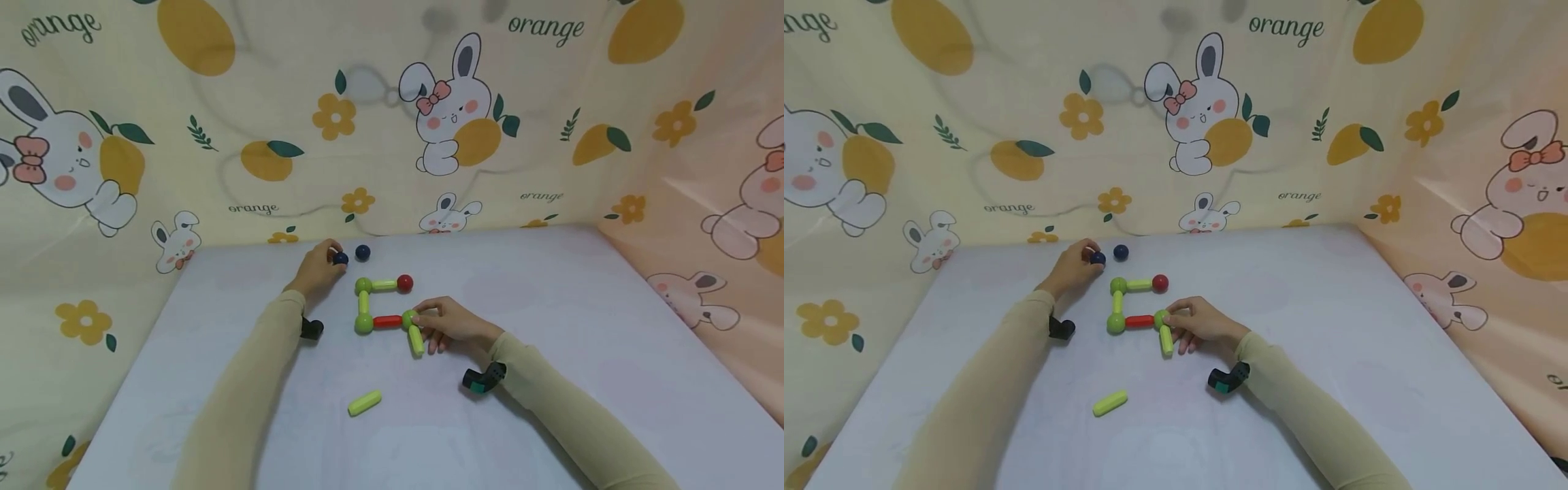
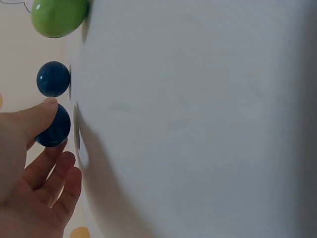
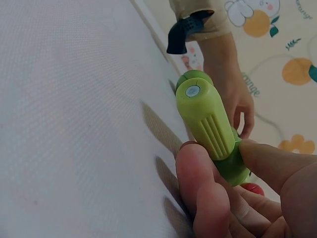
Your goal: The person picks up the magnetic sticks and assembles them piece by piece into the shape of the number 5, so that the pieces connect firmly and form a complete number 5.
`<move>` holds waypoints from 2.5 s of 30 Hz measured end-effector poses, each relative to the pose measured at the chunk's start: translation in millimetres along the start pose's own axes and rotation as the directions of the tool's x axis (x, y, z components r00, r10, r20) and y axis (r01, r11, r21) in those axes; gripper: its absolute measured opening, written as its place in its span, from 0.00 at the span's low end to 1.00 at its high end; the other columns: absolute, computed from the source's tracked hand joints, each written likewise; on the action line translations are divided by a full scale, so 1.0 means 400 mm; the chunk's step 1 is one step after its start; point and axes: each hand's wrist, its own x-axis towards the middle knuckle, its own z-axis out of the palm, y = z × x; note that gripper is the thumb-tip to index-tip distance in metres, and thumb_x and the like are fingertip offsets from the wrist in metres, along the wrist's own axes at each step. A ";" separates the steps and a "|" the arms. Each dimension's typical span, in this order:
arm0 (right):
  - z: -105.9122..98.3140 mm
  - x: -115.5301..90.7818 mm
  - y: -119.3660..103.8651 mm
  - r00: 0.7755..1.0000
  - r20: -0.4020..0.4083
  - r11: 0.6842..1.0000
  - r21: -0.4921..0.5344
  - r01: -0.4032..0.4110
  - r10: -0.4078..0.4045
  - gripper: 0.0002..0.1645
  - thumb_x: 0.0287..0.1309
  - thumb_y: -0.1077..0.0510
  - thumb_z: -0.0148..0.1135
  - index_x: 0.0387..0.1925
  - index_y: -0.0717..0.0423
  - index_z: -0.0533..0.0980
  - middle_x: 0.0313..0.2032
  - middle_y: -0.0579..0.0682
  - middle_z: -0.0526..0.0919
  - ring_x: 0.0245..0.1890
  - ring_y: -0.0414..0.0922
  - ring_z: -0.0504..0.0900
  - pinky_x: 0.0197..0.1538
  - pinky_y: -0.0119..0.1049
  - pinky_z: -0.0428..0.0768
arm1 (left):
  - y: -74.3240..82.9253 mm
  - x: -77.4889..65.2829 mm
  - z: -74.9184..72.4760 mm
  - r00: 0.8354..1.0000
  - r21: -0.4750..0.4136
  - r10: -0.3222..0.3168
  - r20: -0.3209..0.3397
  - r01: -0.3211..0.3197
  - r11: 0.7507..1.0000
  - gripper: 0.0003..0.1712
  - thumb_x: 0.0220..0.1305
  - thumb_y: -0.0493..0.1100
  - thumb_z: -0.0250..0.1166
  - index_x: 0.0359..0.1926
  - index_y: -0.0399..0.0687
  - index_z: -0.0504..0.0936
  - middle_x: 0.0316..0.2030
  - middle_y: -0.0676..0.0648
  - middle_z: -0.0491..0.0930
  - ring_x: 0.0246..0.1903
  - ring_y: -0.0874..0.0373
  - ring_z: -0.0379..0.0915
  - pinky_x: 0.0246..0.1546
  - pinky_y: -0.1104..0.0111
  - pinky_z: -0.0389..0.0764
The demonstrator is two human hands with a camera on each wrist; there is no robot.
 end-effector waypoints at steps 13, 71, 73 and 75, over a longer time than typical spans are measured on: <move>0.002 -0.005 -0.007 1.000 -0.005 1.000 -0.002 -0.009 0.009 0.32 0.74 0.52 0.55 0.70 0.67 0.64 0.27 0.49 0.87 0.16 0.38 0.82 0.23 0.29 0.80 | 0.014 -0.021 -0.021 0.999 0.084 0.042 0.005 -0.043 0.996 0.23 0.69 0.42 0.66 0.61 0.47 0.71 0.63 0.38 0.74 0.63 0.42 0.70 0.68 0.48 0.70; -0.003 0.005 0.006 0.999 -0.033 1.000 -0.007 -0.021 0.021 0.31 0.73 0.52 0.57 0.69 0.64 0.66 0.27 0.49 0.87 0.18 0.38 0.83 0.24 0.30 0.81 | 0.148 -0.223 0.009 0.940 0.086 0.324 0.102 -0.333 0.939 0.21 0.63 0.47 0.72 0.53 0.48 0.77 0.50 0.46 0.85 0.49 0.50 0.80 0.52 0.57 0.81; -0.003 0.004 0.005 0.999 -0.035 1.000 -0.010 -0.021 0.021 0.31 0.73 0.51 0.57 0.69 0.64 0.66 0.27 0.49 0.87 0.18 0.38 0.83 0.24 0.30 0.81 | 0.154 -0.228 0.013 0.941 0.082 0.321 0.111 -0.330 0.940 0.21 0.63 0.47 0.72 0.53 0.49 0.76 0.50 0.47 0.84 0.49 0.50 0.80 0.51 0.58 0.81; -0.004 0.004 0.005 0.999 -0.038 1.000 -0.012 -0.022 0.022 0.31 0.73 0.51 0.57 0.69 0.63 0.67 0.27 0.49 0.87 0.18 0.38 0.83 0.24 0.30 0.81 | 0.159 -0.235 0.016 0.941 0.078 0.317 0.117 -0.327 0.942 0.22 0.63 0.48 0.72 0.54 0.49 0.76 0.50 0.47 0.84 0.49 0.51 0.79 0.52 0.58 0.81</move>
